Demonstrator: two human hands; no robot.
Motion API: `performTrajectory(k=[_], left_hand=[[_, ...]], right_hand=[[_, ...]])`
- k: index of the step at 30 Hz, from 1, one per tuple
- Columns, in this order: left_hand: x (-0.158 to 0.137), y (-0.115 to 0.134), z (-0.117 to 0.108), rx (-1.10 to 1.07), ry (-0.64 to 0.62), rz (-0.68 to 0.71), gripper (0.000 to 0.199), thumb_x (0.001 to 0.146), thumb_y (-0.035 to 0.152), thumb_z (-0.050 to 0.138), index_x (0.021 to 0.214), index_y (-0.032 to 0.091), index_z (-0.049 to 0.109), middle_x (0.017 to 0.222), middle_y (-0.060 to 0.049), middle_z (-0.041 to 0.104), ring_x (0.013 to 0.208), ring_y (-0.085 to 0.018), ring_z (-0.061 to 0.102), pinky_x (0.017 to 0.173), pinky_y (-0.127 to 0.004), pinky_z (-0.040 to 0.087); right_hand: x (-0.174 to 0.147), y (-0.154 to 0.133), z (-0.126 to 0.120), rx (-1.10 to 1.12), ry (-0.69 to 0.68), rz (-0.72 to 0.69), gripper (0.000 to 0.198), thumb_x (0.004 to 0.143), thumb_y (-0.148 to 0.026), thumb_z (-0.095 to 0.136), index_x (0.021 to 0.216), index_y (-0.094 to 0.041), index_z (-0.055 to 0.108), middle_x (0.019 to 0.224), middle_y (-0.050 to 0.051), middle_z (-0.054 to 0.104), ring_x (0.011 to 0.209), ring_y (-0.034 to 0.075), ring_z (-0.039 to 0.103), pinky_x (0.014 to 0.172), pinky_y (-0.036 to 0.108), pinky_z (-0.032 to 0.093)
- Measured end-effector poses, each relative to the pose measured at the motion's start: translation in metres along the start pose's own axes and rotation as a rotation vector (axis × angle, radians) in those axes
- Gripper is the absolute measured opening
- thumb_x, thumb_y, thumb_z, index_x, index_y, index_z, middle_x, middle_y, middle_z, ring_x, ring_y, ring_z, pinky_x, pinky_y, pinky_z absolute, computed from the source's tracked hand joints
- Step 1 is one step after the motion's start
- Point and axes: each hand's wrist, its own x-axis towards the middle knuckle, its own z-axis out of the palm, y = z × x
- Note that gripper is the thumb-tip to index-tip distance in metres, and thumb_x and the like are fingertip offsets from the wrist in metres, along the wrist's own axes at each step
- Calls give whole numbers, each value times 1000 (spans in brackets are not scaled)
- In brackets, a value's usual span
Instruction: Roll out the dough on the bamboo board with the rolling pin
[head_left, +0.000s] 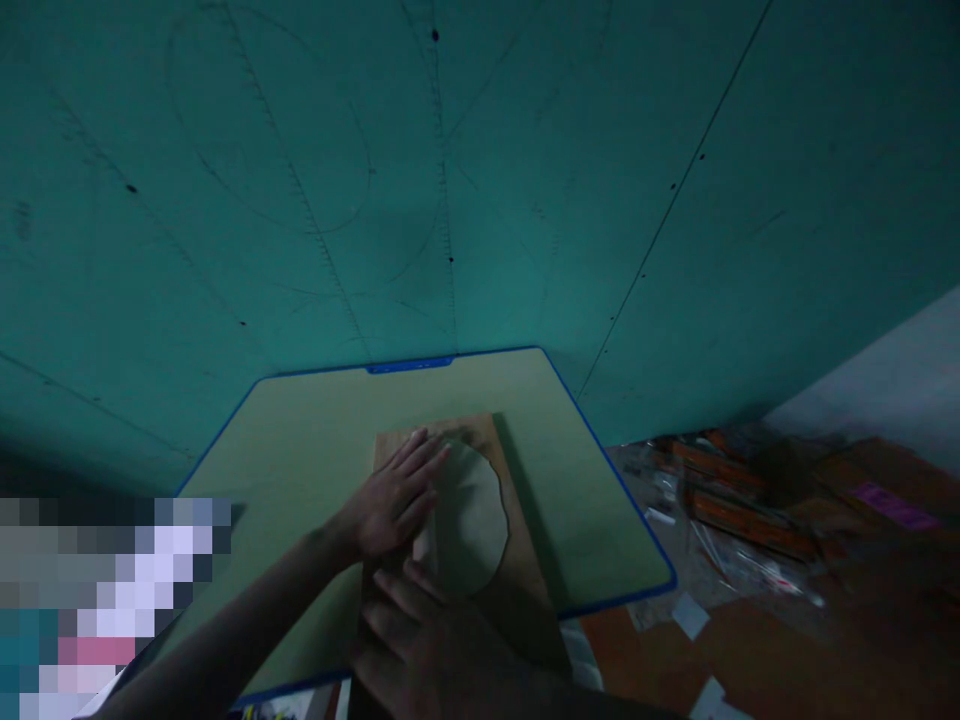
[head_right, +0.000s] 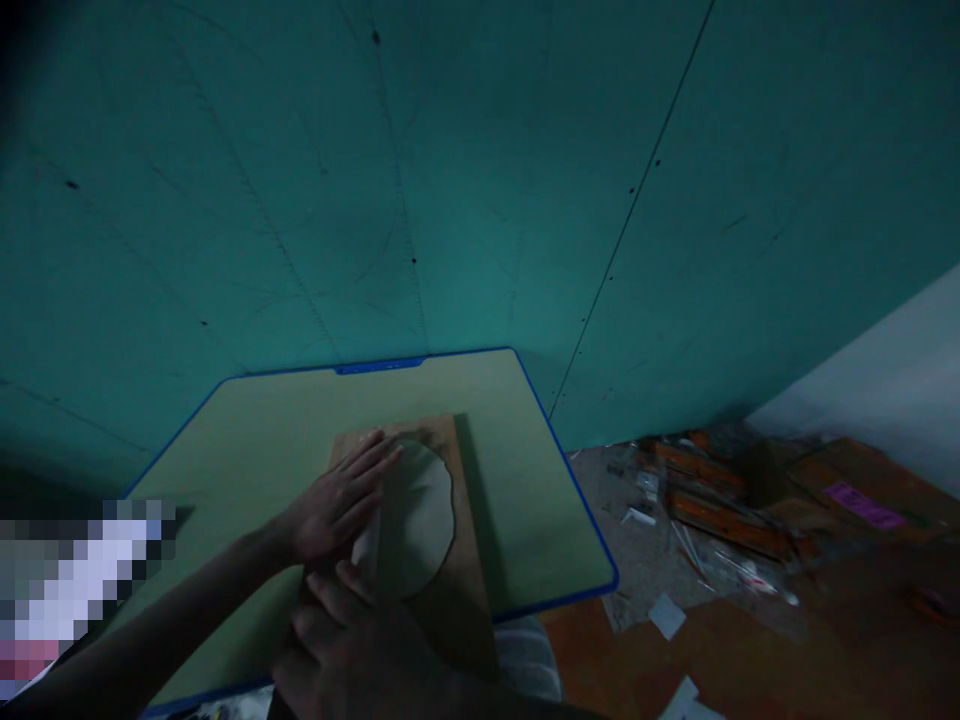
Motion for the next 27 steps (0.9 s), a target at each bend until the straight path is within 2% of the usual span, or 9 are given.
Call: performTrajectory(k=[3, 7, 9, 11, 14, 17, 20, 24, 27], left_hand=[[6, 5, 3, -18, 7, 11, 61, 101, 31, 35, 160, 18, 24, 166, -12, 28, 156, -33, 9, 121, -61, 23], [57, 42, 5, -55, -68, 23, 60, 98, 38, 44, 156, 22, 38, 159, -10, 43, 152, -34, 24, 122, -64, 13], [85, 63, 7, -77, -86, 16, 61, 98, 48, 46, 152, 21, 44, 152, -12, 52, 149, -35, 32, 121, -63, 18], [106, 80, 10, -88, -106, 17, 65, 97, 58, 45, 150, 20, 47, 149, -13, 54, 146, -36, 37, 118, -61, 26], [121, 92, 11, -93, -115, 42, 67, 95, 64, 46, 145, 20, 53, 148, -14, 56, 141, -36, 45, 113, -57, 35], [109, 85, 7, -95, -87, 54, 55, 99, 55, 47, 140, 20, 58, 143, -12, 61, 139, -32, 49, 114, -53, 36], [73, 61, 1, -62, -77, 62, 46, 101, 45, 45, 138, 21, 61, 144, -11, 60, 143, -31, 43, 120, -55, 28], [18, 18, -1, 9, -51, 75, 52, 102, 38, 38, 151, 20, 46, 157, -11, 45, 153, -31, 25, 123, -57, 22], [4, 6, 2, 4, 5, 34, 54, 102, 33, 34, 154, 17, 40, 163, -12, 35, 156, -32, 14, 122, -60, 25]], right_hand=[[-8, 4, 6, 2, 49, 19, 42, 104, -40, 46, 132, -11, 58, 147, 12, 56, 145, 28, 36, 123, 44, 28], [-55, 18, 9, 18, 66, 132, 45, 101, -43, 51, 136, -15, 58, 152, 11, 53, 148, 28, 34, 121, 45, 33], [-82, 24, 9, -10, 57, 196, 47, 100, -35, 54, 143, -16, 52, 154, 11, 51, 147, 27, 37, 118, 44, 38], [-104, 27, 8, -47, 61, 241, 52, 99, -26, 55, 149, -16, 46, 155, 11, 49, 145, 26, 41, 116, 42, 41], [-115, 26, 5, -32, 55, 308, 63, 95, -27, 58, 154, -15, 39, 159, 15, 43, 147, 30, 39, 115, 44, 43], [-99, 18, -1, 54, -27, 370, 71, 92, -33, 61, 156, -15, 36, 166, 16, 27, 153, 33, 24, 118, 50, 38], [-66, 5, -5, 105, -74, 332, 68, 94, -37, 60, 155, -15, 39, 168, 14, 22, 155, 31, 16, 122, 48, 31], [-20, -11, 4, 74, -16, 126, 44, 99, -39, 54, 134, -12, 59, 156, 15, 46, 151, 31, 28, 124, 46, 28], [-5, -15, 17, 29, 46, 124, 35, 101, -33, 50, 127, -13, 63, 145, 11, 58, 146, 30, 36, 124, 46, 29]])
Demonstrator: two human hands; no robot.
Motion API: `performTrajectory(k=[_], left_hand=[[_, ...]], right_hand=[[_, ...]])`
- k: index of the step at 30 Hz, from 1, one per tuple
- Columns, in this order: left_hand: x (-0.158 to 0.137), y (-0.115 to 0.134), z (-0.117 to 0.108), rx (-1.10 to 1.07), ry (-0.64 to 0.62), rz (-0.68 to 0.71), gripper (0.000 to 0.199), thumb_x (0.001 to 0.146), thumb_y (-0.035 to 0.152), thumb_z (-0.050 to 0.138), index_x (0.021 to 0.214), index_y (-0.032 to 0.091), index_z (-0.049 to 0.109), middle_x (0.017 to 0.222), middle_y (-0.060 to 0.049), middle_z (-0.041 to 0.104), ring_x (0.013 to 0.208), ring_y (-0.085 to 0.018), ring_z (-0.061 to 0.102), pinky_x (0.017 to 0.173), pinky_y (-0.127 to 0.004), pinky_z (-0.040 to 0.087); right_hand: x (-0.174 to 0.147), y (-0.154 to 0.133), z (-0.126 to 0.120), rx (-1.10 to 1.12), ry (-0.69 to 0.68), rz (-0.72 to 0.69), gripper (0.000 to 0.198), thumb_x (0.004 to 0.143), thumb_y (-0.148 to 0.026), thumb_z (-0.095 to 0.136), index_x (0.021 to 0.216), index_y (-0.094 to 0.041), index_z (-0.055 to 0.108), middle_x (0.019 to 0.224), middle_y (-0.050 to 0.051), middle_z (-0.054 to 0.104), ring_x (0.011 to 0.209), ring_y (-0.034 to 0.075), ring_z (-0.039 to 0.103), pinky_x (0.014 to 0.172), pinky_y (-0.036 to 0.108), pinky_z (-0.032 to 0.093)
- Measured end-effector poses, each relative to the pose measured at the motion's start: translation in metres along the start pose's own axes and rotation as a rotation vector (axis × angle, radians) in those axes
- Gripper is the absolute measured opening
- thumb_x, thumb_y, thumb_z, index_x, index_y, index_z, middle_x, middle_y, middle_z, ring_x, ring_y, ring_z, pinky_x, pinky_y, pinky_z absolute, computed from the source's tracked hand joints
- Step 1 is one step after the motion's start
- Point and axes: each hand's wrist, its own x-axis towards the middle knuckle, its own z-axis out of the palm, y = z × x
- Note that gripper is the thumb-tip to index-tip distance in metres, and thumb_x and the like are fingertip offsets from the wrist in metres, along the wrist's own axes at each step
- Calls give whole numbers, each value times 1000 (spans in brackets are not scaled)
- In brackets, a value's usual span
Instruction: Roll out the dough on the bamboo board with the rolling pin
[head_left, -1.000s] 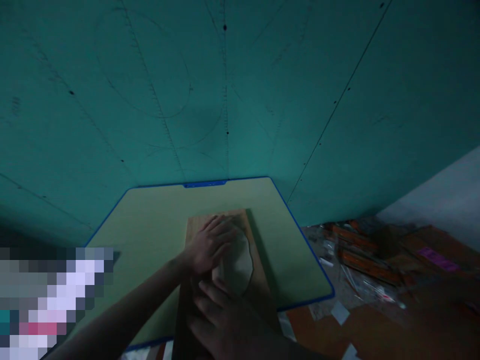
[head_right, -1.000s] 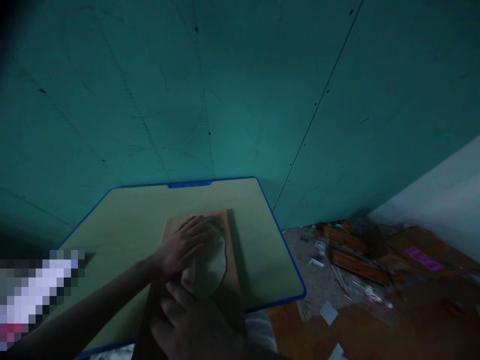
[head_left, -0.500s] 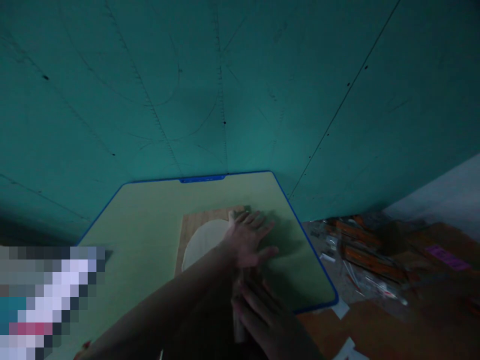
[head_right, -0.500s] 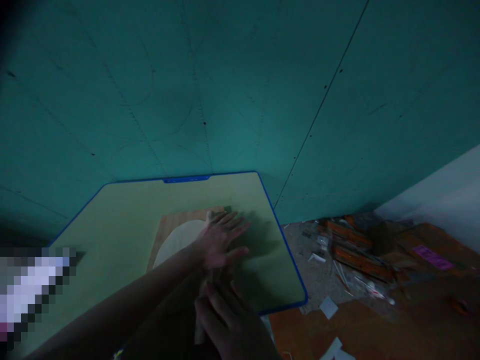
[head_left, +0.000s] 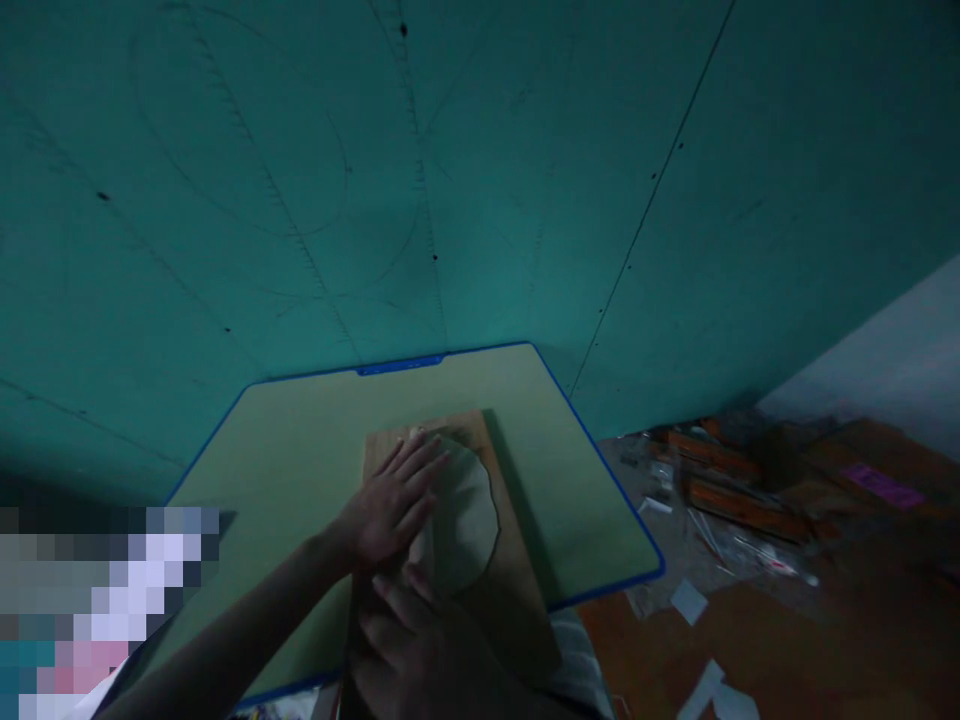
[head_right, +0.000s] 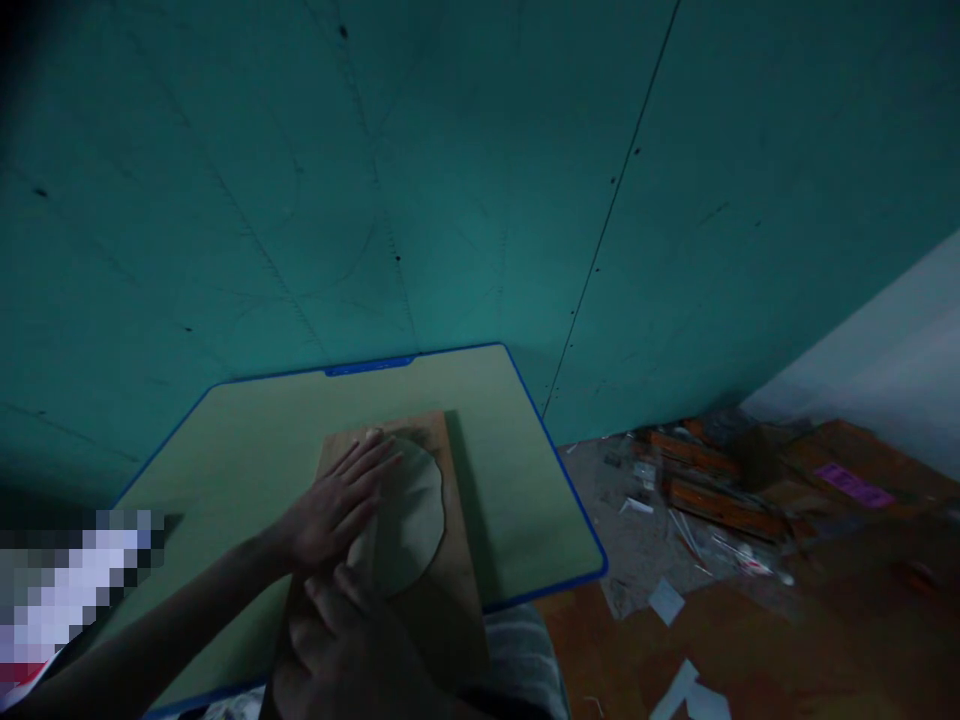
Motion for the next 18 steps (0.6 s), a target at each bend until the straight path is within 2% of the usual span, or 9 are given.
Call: performTrajectory(k=[3, 8, 11, 14, 16, 18], left_hand=[[21, 18, 3, -57, -42, 0, 51, 100, 31, 39, 148, 21, 50, 161, -10, 39, 155, -34, 17, 120, -62, 26], [81, 70, 7, -80, -82, -16, 44, 97, 42, 52, 136, 24, 63, 143, -10, 61, 150, -38, 29, 120, -72, 6], [103, 88, 14, -62, -111, -11, 45, 95, 51, 55, 129, 25, 67, 136, -10, 66, 146, -39, 37, 119, -71, 13], [103, 91, 15, -37, -116, -4, 39, 95, 49, 57, 121, 24, 72, 130, -8, 70, 140, -37, 46, 119, -66, 21], [88, 83, 10, -30, -102, 1, 33, 99, 43, 53, 118, 24, 73, 127, -7, 71, 137, -33, 50, 120, -60, 24], [63, 69, 2, -12, -77, -9, 33, 102, 36, 47, 119, 24, 72, 133, -7, 68, 140, -31, 47, 121, -57, 25]], right_hand=[[-15, 8, 9, -31, 57, 50, 35, 102, -32, 50, 132, -17, 61, 146, 7, 59, 144, 28, 39, 123, 45, 31], [-76, 37, 4, -110, 125, 85, 38, 102, -31, 51, 139, -23, 56, 147, 7, 58, 141, 27, 46, 114, 45, 45], [-100, 47, -6, -115, 89, 81, 46, 102, -32, 52, 146, -20, 50, 154, 10, 51, 144, 27, 43, 112, 43, 47], [-97, 45, -18, -72, 20, 114, 57, 99, -39, 56, 150, -17, 46, 156, 14, 46, 145, 31, 41, 112, 46, 46], [-83, 37, -26, -13, -70, 133, 61, 96, -44, 59, 150, -17, 46, 158, 15, 44, 148, 33, 36, 115, 48, 43], [-62, 27, -32, 64, -149, 121, 62, 97, -50, 58, 148, -16, 49, 160, 14, 41, 151, 32, 29, 120, 48, 35]])
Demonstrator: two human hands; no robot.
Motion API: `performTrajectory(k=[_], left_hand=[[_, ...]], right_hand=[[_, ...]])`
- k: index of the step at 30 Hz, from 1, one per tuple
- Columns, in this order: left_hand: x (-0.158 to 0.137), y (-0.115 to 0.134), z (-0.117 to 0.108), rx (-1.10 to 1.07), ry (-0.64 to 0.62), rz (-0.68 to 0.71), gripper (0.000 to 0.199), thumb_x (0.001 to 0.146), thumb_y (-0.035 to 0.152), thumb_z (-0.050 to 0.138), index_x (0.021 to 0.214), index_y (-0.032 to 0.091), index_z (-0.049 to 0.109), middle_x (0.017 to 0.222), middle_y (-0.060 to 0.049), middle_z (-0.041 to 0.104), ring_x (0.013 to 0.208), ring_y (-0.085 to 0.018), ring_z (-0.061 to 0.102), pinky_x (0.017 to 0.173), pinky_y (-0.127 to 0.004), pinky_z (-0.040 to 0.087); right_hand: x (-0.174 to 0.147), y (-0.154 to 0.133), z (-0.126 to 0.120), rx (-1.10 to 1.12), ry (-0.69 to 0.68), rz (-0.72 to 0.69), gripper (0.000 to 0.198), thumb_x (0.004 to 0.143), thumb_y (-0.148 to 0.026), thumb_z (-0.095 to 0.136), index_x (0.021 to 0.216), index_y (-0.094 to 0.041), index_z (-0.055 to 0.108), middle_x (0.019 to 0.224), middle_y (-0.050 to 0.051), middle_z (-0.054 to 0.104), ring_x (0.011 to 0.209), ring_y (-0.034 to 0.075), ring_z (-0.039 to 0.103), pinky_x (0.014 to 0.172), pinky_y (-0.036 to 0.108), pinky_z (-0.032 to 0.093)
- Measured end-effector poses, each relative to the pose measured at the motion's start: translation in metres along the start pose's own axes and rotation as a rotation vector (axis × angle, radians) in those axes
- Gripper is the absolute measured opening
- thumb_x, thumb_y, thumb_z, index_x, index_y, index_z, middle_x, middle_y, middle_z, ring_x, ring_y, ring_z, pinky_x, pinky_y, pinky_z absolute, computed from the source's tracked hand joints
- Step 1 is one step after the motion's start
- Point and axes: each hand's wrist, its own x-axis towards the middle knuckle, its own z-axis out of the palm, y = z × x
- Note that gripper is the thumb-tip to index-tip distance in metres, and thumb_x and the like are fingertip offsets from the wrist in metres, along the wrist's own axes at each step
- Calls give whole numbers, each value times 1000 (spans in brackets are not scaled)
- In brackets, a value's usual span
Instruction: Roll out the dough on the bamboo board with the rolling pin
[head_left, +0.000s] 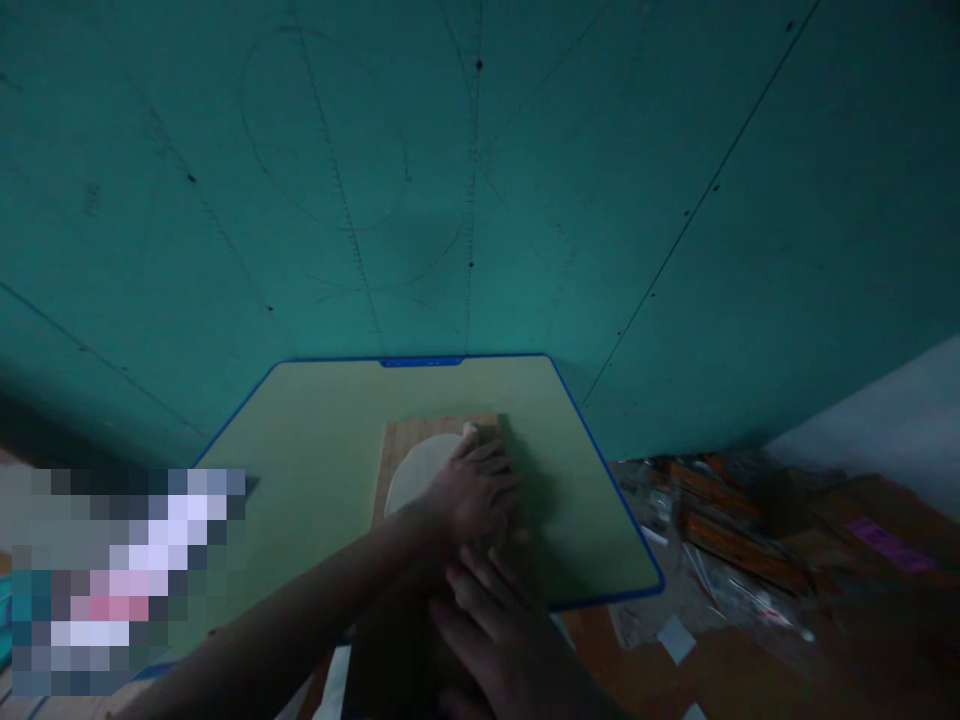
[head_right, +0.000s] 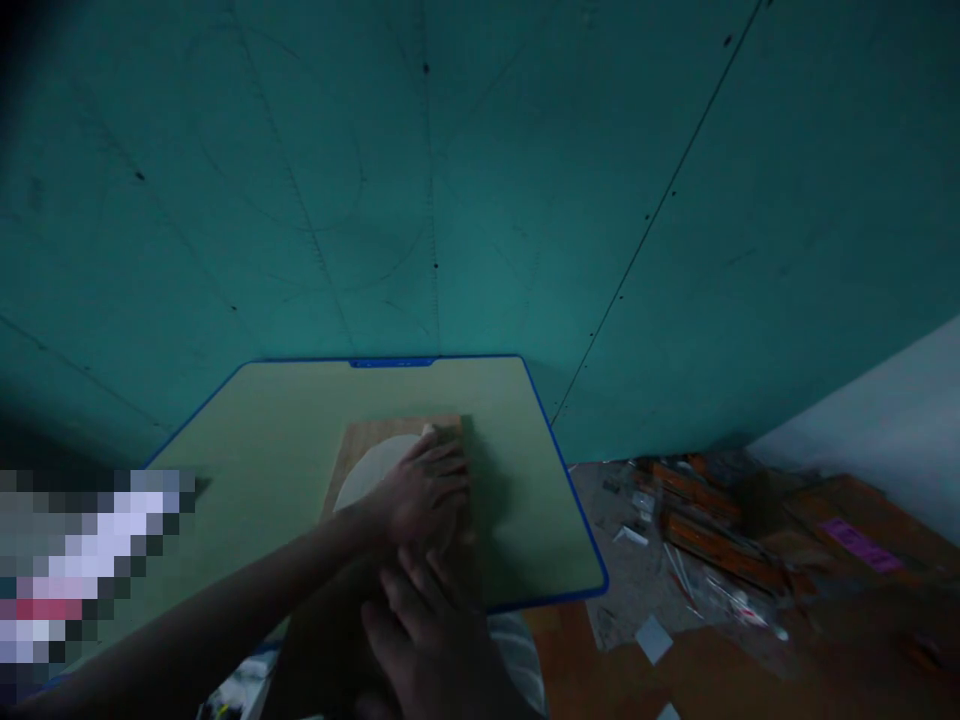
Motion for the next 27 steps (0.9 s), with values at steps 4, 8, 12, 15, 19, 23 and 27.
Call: performTrajectory(k=[4, 8, 12, 15, 19, 23, 27], left_hand=[[-56, -37, -2, 85, 73, -17, 48, 104, 30, 36, 148, 17, 47, 158, -14, 43, 153, -31, 26, 121, -56, 29], [-78, -53, 8, 78, 162, 28, 65, 103, 22, 29, 162, 15, 2, 167, -16, 21, 156, -29, 11, 122, -54, 27], [-63, -42, 10, 23, 168, 4, 71, 101, 21, 32, 162, 17, -3, 168, -17, 18, 156, -31, 8, 122, -58, 26], [-39, -28, 7, -10, 49, 21, 71, 96, 22, 42, 161, 10, 15, 167, -21, 20, 156, -35, 8, 123, -61, 22], [-1, -5, 10, -8, -37, 63, 67, 96, 35, 46, 154, 4, 33, 160, -20, 37, 154, -36, 18, 124, -58, 17], [14, 7, 13, 31, -9, 54, 67, 101, 48, 39, 152, 4, 37, 153, -19, 48, 151, -32, 30, 125, -52, 19], [-20, -13, 8, 62, 16, 19, 68, 102, 47, 38, 152, 0, 35, 153, -25, 46, 151, -38, 27, 122, -59, 23]], right_hand=[[38, -20, -5, 51, 8, -95, 59, 101, -51, 49, 145, -11, 50, 156, 15, 46, 150, 27, 30, 125, 42, 24], [60, -24, 11, 35, 65, -176, 51, 101, -50, 48, 130, -9, 60, 134, 13, 65, 133, 25, 50, 123, 38, 28], [49, -12, 30, -16, 141, -183, 47, 101, -46, 50, 133, -12, 58, 142, 11, 61, 137, 24, 47, 123, 39, 28], [23, 4, 33, -58, 204, -176, 47, 101, -37, 53, 141, -12, 52, 149, 10, 56, 144, 23, 41, 122, 38, 30], [-14, 22, 15, -35, 137, -120, 65, 98, -44, 57, 151, -10, 41, 159, 14, 42, 149, 26, 34, 119, 37, 37], [-25, 10, 0, 11, 46, 41, 73, 94, -41, 62, 155, -10, 37, 163, 16, 34, 151, 30, 29, 120, 43, 35], [1, -20, 10, -9, 118, 70, 62, 95, -42, 60, 146, -10, 49, 160, 15, 41, 151, 30, 29, 122, 43, 31]])
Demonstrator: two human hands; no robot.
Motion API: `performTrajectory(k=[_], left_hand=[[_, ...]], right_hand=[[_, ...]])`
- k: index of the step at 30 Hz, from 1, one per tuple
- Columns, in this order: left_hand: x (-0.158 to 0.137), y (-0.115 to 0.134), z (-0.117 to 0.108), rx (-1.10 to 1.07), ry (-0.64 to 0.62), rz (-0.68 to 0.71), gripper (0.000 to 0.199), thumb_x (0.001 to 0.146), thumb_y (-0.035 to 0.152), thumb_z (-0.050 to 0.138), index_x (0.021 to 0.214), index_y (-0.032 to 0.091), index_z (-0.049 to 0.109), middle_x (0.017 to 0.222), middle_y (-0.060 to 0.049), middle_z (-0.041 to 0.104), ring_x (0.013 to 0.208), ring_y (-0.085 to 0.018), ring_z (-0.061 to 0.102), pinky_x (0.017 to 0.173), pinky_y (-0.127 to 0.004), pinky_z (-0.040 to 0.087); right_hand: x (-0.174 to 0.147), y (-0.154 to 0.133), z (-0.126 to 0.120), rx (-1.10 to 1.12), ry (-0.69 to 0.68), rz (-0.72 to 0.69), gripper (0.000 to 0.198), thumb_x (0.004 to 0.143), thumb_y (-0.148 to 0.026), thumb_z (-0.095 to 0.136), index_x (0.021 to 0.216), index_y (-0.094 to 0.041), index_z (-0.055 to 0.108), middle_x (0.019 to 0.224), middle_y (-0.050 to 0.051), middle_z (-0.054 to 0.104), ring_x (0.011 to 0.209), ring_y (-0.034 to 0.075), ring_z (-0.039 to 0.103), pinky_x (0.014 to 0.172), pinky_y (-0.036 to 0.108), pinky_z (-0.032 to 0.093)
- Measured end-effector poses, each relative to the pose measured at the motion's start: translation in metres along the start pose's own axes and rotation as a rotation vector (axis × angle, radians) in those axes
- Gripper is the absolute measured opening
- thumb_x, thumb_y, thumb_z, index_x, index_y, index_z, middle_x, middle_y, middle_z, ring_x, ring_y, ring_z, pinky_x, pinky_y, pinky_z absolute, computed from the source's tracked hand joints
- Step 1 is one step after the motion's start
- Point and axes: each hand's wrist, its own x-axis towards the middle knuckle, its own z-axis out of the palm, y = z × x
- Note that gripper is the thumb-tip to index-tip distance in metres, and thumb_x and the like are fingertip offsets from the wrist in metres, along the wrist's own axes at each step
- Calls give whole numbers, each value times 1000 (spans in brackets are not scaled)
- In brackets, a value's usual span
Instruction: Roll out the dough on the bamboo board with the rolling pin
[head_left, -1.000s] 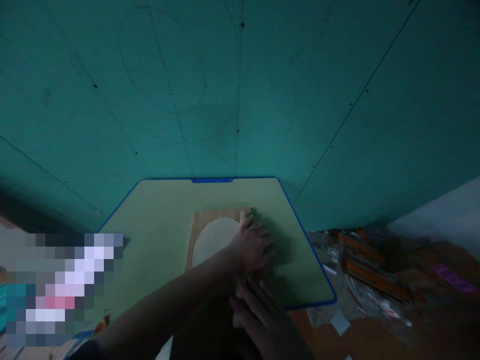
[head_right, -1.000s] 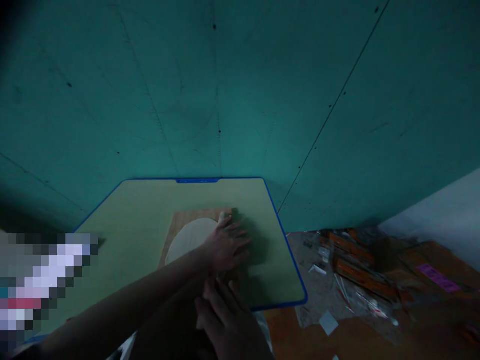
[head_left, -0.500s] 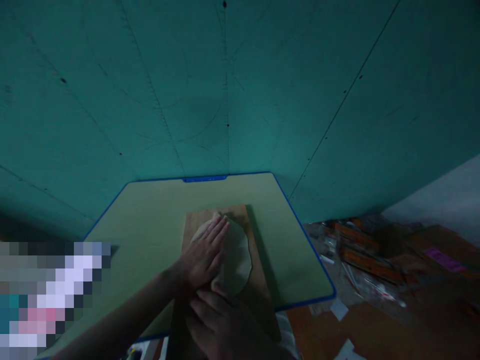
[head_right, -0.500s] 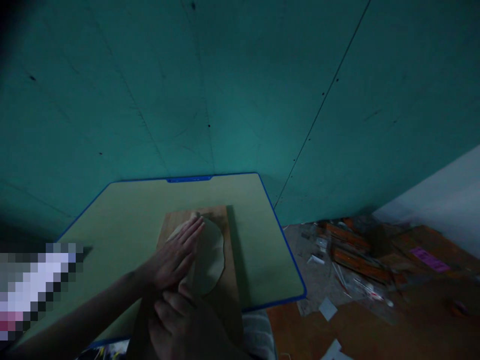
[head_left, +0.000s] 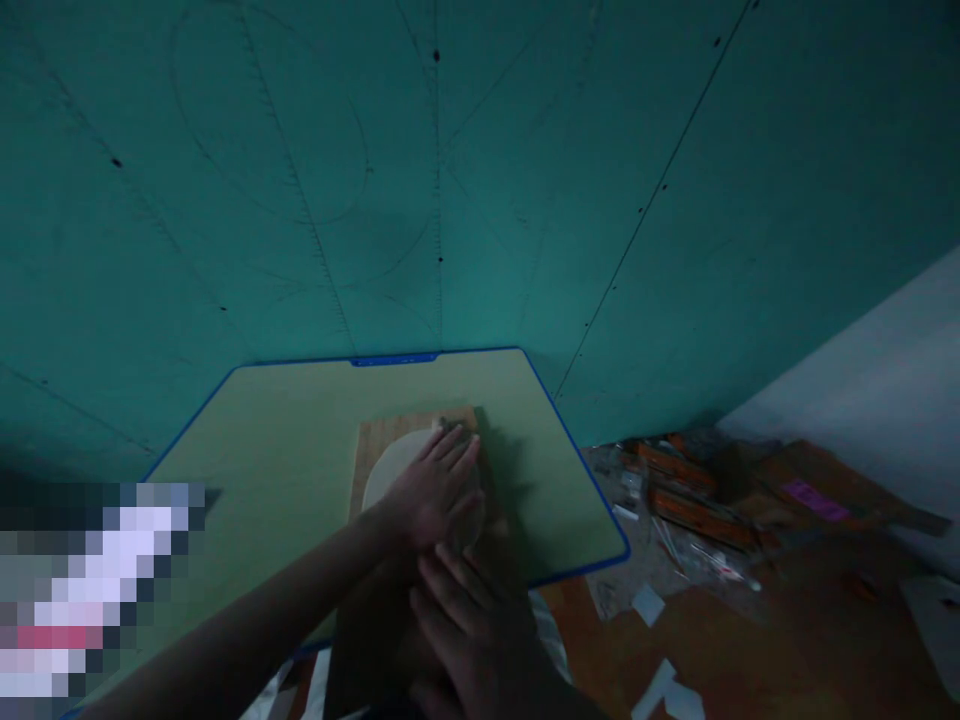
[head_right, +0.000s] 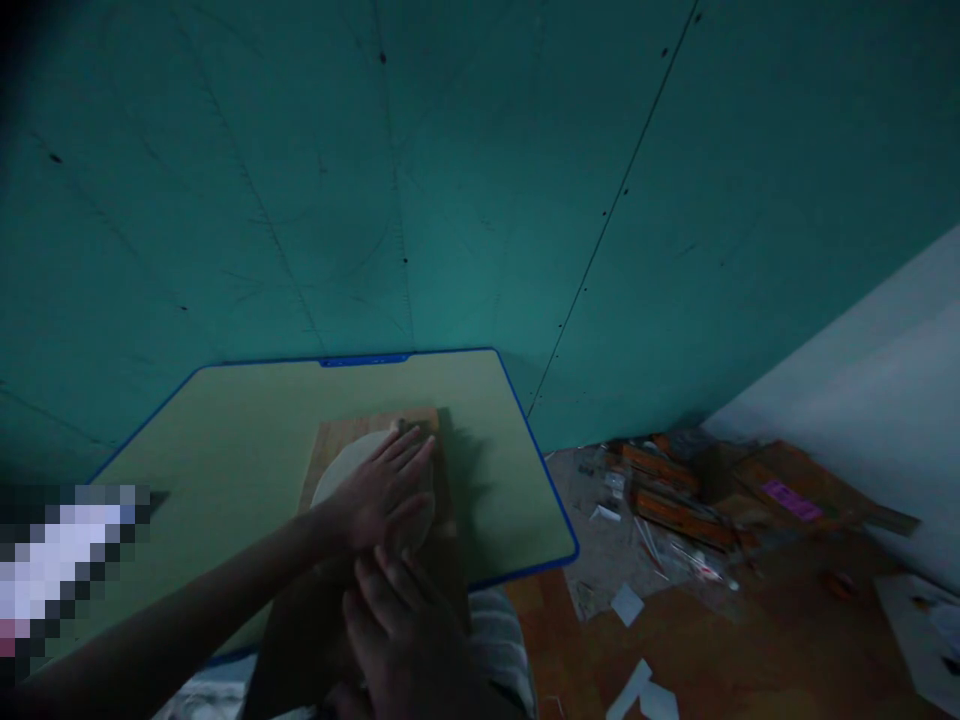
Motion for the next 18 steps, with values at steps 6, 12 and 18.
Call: performTrajectory(k=[6, 12, 18], left_hand=[[-67, -37, -4, 23, 97, -10, 64, 106, 31, 27, 162, 16, 2, 167, -18, 20, 156, -32, 14, 121, -57, 27], [-35, -19, 9, -129, 158, 35, 69, 100, 26, 33, 163, 17, 6, 167, -16, 23, 156, -34, 10, 121, -61, 25], [22, 19, 17, -168, 99, 77, 84, 90, 30, 50, 161, 12, 11, 161, -19, 37, 155, -37, 10, 122, -68, 7]], right_hand=[[46, -30, 20, -56, 104, -237, 48, 100, -48, 48, 122, -10, 65, 129, 11, 68, 133, 26, 49, 123, 40, 28], [26, -8, 29, -138, 302, -179, 31, 105, -30, 44, 125, -16, 63, 136, 5, 66, 133, 19, 50, 116, 33, 39], [-24, 27, 20, -189, 311, -130, 32, 104, -27, 49, 133, -17, 59, 146, 6, 59, 143, 21, 41, 113, 36, 44]])
